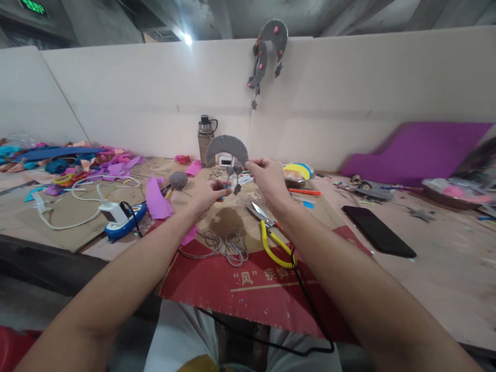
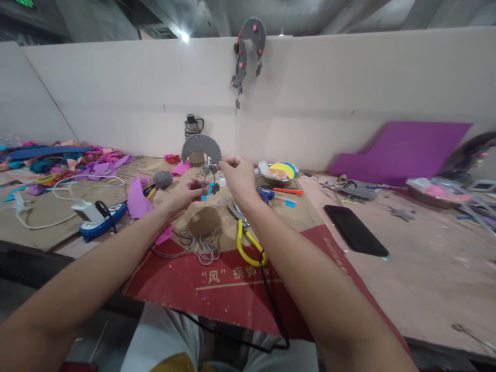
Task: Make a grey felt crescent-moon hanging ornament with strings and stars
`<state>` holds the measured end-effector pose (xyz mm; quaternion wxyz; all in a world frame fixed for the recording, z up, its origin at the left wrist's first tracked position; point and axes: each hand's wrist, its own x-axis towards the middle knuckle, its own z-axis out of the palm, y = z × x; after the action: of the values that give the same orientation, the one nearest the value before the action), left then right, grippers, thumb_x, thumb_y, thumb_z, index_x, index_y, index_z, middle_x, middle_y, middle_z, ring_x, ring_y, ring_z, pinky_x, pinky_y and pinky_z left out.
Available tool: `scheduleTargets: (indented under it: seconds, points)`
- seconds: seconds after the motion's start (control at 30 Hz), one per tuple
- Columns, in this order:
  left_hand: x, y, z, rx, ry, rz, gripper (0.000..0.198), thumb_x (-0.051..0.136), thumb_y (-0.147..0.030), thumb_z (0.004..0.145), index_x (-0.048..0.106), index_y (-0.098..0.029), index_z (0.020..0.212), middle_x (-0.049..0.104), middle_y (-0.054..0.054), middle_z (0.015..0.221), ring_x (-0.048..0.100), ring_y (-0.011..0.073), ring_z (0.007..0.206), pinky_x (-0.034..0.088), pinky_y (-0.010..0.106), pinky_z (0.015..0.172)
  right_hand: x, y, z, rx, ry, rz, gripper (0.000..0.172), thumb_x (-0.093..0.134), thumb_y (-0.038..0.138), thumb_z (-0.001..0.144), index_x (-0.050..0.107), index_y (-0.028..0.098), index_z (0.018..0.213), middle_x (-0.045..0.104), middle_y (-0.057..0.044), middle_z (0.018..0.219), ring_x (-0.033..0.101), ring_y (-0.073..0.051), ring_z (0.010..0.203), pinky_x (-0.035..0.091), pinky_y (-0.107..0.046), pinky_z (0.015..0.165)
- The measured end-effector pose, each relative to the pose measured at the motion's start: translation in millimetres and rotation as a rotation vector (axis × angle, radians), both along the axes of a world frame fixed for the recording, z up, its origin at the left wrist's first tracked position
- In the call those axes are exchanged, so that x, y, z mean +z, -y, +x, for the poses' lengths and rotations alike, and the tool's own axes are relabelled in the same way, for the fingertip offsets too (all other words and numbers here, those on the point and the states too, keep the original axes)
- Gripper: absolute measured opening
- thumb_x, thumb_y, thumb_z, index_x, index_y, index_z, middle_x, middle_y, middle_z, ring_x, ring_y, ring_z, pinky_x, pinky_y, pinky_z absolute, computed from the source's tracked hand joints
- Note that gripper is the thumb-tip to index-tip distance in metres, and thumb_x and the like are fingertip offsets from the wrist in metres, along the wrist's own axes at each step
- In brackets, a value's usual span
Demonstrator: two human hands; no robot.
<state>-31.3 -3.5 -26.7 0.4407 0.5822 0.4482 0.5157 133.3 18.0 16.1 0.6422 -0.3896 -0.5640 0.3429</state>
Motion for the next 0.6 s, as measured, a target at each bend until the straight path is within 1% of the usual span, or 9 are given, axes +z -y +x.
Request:
scheduleTargets:
  seconds: [0.17,0.27,0.43,0.6]
  points:
    - [-1.8,-1.5,-0.6,0.013,-0.037,0.014,0.031,0.074,-0.035,0.066,0.069,-0.016,0.089,0.067,0.004,0.086,0.055,0.0123,0.072,0.039,0.026,0.063,1.3,1.6,-0.5,0.000,0.008,-0.009,0.014,0.061,0.030,0.065,0.064,0.017,0.070,0.064,-0.001,0.068,0.052,-0.012,0.060,0.039,-0.025,0.058]
    - [-2.8,-2.7,-0.9,0.018,-0.039,0.033,0.029,0.072,-0.035,0.068,0.070,-0.016,0.089,0.068,0.004,0.086,0.054,0.0122,0.072,0.038,0.026,0.065,3.1,3.8,-0.3,0.001,0.000,-0.021,0.014,0.061,0.029,0.065,0.064,0.016,0.070,0.064,-0.001,0.068,0.052,-0.012,0.061,0.039,-0.025,0.058]
    - [-3.7,-3.6,-1.6,-0.009,-0.023,0.024,0.029,0.073,-0.035,0.067,0.070,-0.017,0.090,0.067,0.003,0.086,0.053,0.0115,0.071,0.037,0.025,0.063,3.8,4.2,-0.4,0.010,-0.015,-0.021,0.014,0.060,0.029,0.064,0.063,0.016,0.069,0.063,-0.001,0.067,0.051,-0.011,0.060,0.039,-0.025,0.057]
    - [-5.6,-5.7,-3.6,-0.035,-0.017,0.025,0.035,0.076,-0.034,0.064,0.068,-0.016,0.093,0.065,0.003,0.084,0.053,0.0115,0.071,0.039,0.024,0.062,2.1,2.2,-1.0,0.018,-0.020,-0.017,0.015,0.060,0.030,0.064,0.063,0.017,0.070,0.062,0.000,0.065,0.051,-0.012,0.059,0.039,-0.025,0.057]
